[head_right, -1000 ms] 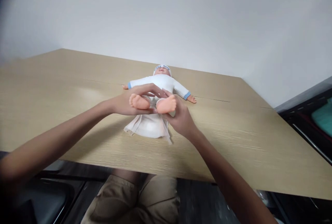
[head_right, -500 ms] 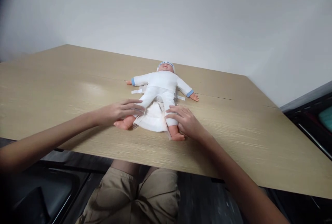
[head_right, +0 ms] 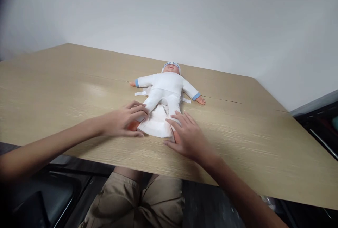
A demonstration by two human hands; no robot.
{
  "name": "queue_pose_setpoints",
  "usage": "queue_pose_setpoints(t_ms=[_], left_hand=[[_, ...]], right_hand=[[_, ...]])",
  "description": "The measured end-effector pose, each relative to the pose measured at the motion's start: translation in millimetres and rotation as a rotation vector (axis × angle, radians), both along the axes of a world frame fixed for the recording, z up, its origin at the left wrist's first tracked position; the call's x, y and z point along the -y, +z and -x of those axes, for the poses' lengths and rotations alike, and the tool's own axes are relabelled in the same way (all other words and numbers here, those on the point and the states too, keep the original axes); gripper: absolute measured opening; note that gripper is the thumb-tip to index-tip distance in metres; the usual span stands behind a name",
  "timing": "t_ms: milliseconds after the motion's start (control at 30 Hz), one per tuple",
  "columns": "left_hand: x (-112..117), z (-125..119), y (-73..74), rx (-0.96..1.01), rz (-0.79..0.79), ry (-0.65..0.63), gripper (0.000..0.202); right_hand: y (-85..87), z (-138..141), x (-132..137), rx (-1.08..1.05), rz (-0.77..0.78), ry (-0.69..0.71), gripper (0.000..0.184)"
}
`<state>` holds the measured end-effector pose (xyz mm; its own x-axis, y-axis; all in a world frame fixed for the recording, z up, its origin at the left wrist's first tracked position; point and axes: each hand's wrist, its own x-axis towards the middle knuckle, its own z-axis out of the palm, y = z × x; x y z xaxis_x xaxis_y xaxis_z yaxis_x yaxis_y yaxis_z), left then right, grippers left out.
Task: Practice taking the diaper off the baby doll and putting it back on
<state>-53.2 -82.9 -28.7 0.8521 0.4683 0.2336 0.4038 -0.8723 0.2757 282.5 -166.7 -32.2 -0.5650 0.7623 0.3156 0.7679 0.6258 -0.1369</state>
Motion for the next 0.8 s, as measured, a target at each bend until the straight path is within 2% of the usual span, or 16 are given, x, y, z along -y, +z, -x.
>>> queue_pose_setpoints(t_ms=[33, 133, 233, 300, 433, 500, 567, 633, 700, 800], left_hand=[[2.7, -4.9, -2.3, -0.007, -0.031, 0.030, 0.038], [6.2, -16.0, -6.5, -0.029, -0.087, 0.095, 0.022], [1.3, -21.5, -1.4, -0.005, -0.072, 0.141, 0.012], [-8.9, -25.1, 6.6, 0.083, -0.027, 0.172, 0.020], [-51.7, -41.3, 25.8, 0.364, 0.066, 0.243, 0.030], [-82.8, -53.4, 33.6, 0.428, 0.120, 0.288, 0.032], [-115.6, -65.6, 37.5, 0.440, 0.248, 0.338, 0.033], [-144.6, -75.3, 35.6, 0.456, 0.403, 0.381, 0.035], [-165.0, -80.8, 27.3, 0.492, 0.523, 0.401, 0.038], [-175.3, -80.4, 8.7, 0.543, 0.668, 0.369, 0.045]], right_hand=[[-4.0, 3.6, 2.4, 0.015, -0.033, -0.014, 0.062], [-13.6, 8.2, 1.1, -0.014, -0.106, -0.066, 0.030], [-11.1, 6.0, -10.5, -0.115, -0.080, -0.116, 0.027], [-1.6, 3.3, -23.2, -0.204, -0.015, -0.183, 0.024], [22.7, -0.5, -66.0, -0.413, 0.037, -0.331, 0.030], [30.0, -1.3, -97.1, -0.503, 0.015, -0.392, 0.034], [31.6, -1.9, -131.6, -0.619, 0.064, -0.447, 0.031], [28.0, -2.4, -163.7, -0.745, 0.174, -0.479, 0.030], [20.9, -3.4, -186.9, -0.833, 0.284, -0.474, 0.032], [7.7, -7.4, -197.2, -0.893, 0.377, -0.426, 0.037]])
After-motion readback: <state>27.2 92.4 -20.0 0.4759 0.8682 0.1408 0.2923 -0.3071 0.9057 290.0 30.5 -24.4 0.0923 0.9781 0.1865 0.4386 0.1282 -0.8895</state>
